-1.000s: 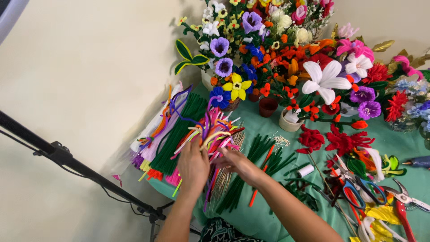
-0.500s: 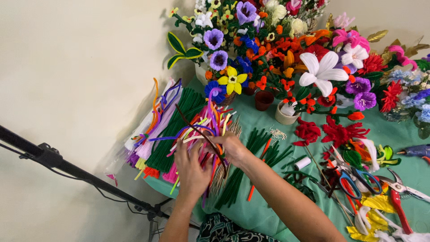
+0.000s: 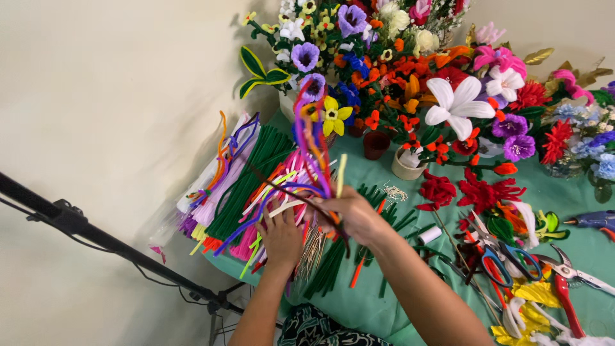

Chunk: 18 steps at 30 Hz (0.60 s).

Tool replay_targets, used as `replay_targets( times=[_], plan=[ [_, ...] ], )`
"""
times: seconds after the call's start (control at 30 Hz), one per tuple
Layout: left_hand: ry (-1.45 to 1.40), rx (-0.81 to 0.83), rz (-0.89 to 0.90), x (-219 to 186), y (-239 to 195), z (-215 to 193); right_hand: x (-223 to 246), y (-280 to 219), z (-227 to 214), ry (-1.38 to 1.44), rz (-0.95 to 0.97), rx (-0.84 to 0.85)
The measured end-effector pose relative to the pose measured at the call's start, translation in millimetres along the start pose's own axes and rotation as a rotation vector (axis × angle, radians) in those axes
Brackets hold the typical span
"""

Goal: The person organizes various colorful artificial pipe-cleaner flowers, green stems, and craft supplies on a table.

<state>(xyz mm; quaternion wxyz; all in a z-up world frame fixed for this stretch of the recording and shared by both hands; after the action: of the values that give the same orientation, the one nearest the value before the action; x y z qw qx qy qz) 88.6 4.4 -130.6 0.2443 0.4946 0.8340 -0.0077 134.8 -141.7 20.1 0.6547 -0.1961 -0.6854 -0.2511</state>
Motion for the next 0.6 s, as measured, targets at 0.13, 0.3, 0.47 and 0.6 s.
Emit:
replay_targets(
  times=[0.13, 0.3, 0.47, 0.6],
  plan=[
    [-0.13, -0.062, 0.074, -10, 3, -43, 15, -37, -28, 0.094, -0.011, -0.134],
    [-0.094, -0.456, 0.097, 13, 31, -146, 16, -113, -77, 0.034, -0.034, -0.34],
    [0.019, -0.383, -0.097, 102, 109, -146, -56, -194, -161, 0.066, 0.023, -0.419],
    [0.014, -0.215, -0.235, 132, 136, -135, -77, -263, -190, 0.065, 0.011, -0.687]
  ],
)
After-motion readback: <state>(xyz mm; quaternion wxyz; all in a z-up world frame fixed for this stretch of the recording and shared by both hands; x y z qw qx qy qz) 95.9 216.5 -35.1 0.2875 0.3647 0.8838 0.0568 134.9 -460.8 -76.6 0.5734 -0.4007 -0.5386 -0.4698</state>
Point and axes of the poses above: each hand's wrist, its own y-axis towards the middle knuckle, its own z-axis out of the palm, x = y × z, the point moved 8 cm from there along y, towards the middle knuckle, and after that the axes turned 15 degrees about -y, right-handed, at the moved point
